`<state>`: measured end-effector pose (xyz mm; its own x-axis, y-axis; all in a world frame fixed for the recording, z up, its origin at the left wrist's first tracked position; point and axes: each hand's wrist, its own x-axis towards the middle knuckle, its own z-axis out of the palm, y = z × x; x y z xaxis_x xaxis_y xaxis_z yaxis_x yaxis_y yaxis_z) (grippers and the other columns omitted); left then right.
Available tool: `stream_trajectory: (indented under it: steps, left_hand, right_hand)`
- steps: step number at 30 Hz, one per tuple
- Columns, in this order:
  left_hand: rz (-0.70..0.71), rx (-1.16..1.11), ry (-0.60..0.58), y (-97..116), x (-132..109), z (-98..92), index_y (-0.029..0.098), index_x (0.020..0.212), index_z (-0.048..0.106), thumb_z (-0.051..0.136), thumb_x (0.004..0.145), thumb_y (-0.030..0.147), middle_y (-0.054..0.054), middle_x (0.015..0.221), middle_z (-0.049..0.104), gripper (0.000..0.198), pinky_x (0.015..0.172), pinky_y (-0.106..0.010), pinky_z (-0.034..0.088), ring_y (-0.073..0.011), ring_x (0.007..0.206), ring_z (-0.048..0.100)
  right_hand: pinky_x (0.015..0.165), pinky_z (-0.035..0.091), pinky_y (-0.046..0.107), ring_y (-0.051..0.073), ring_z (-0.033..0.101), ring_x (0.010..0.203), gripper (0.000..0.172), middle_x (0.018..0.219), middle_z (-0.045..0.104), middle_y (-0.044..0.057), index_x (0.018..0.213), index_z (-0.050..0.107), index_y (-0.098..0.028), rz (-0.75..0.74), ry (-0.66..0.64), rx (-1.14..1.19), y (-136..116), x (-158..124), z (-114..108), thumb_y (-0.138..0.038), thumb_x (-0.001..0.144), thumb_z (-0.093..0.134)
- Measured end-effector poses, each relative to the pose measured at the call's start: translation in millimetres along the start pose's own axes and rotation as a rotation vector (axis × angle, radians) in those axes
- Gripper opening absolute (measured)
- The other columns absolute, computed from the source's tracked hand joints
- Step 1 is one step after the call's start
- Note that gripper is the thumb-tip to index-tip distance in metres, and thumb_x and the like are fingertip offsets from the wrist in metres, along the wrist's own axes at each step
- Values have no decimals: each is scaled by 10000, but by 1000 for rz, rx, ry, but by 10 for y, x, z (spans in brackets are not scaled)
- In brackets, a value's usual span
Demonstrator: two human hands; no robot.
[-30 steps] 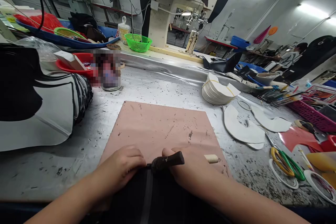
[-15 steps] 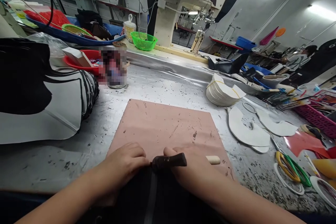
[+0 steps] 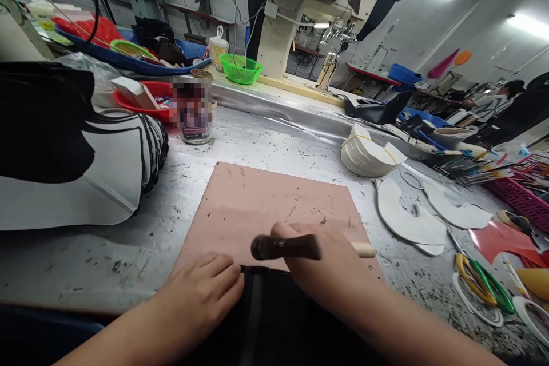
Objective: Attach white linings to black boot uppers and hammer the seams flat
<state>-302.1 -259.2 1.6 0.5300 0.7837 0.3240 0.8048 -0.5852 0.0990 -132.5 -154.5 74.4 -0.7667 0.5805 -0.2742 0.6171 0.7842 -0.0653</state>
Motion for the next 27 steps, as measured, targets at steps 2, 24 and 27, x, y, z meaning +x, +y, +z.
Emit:
stream_trajectory:
  steps: [2,24,27]
  left_hand:
    - [8,42,-15,47,-56,-8,173,957,593,480,794,60,-67,873,636,228,735,-319,461,-202,801,547]
    - [-13,166,115,197,-127,49,103,907,613,385,807,38,-76,731,611,257,641,-323,455,-204,690,551]
    - [-59,267,100,307,-147,89,118,889,620,380,760,31,-95,774,649,286,657,-343,457,-221,716,571]
  right_hand:
    - [458,227,254,143,556,565,195,700,657,-5,860,592,-213,-9,-24,24,-21,14,-10,-79,819,456]
    - [461,257,251,159,581,556,171,689,662,14,869,590,-203,-95,64,32,-125,196,76,-103,786,479]
    - [458,241,254,153,576,565,123,689,658,11,832,574,-193,-164,33,48,-171,231,133,-114,772,501]
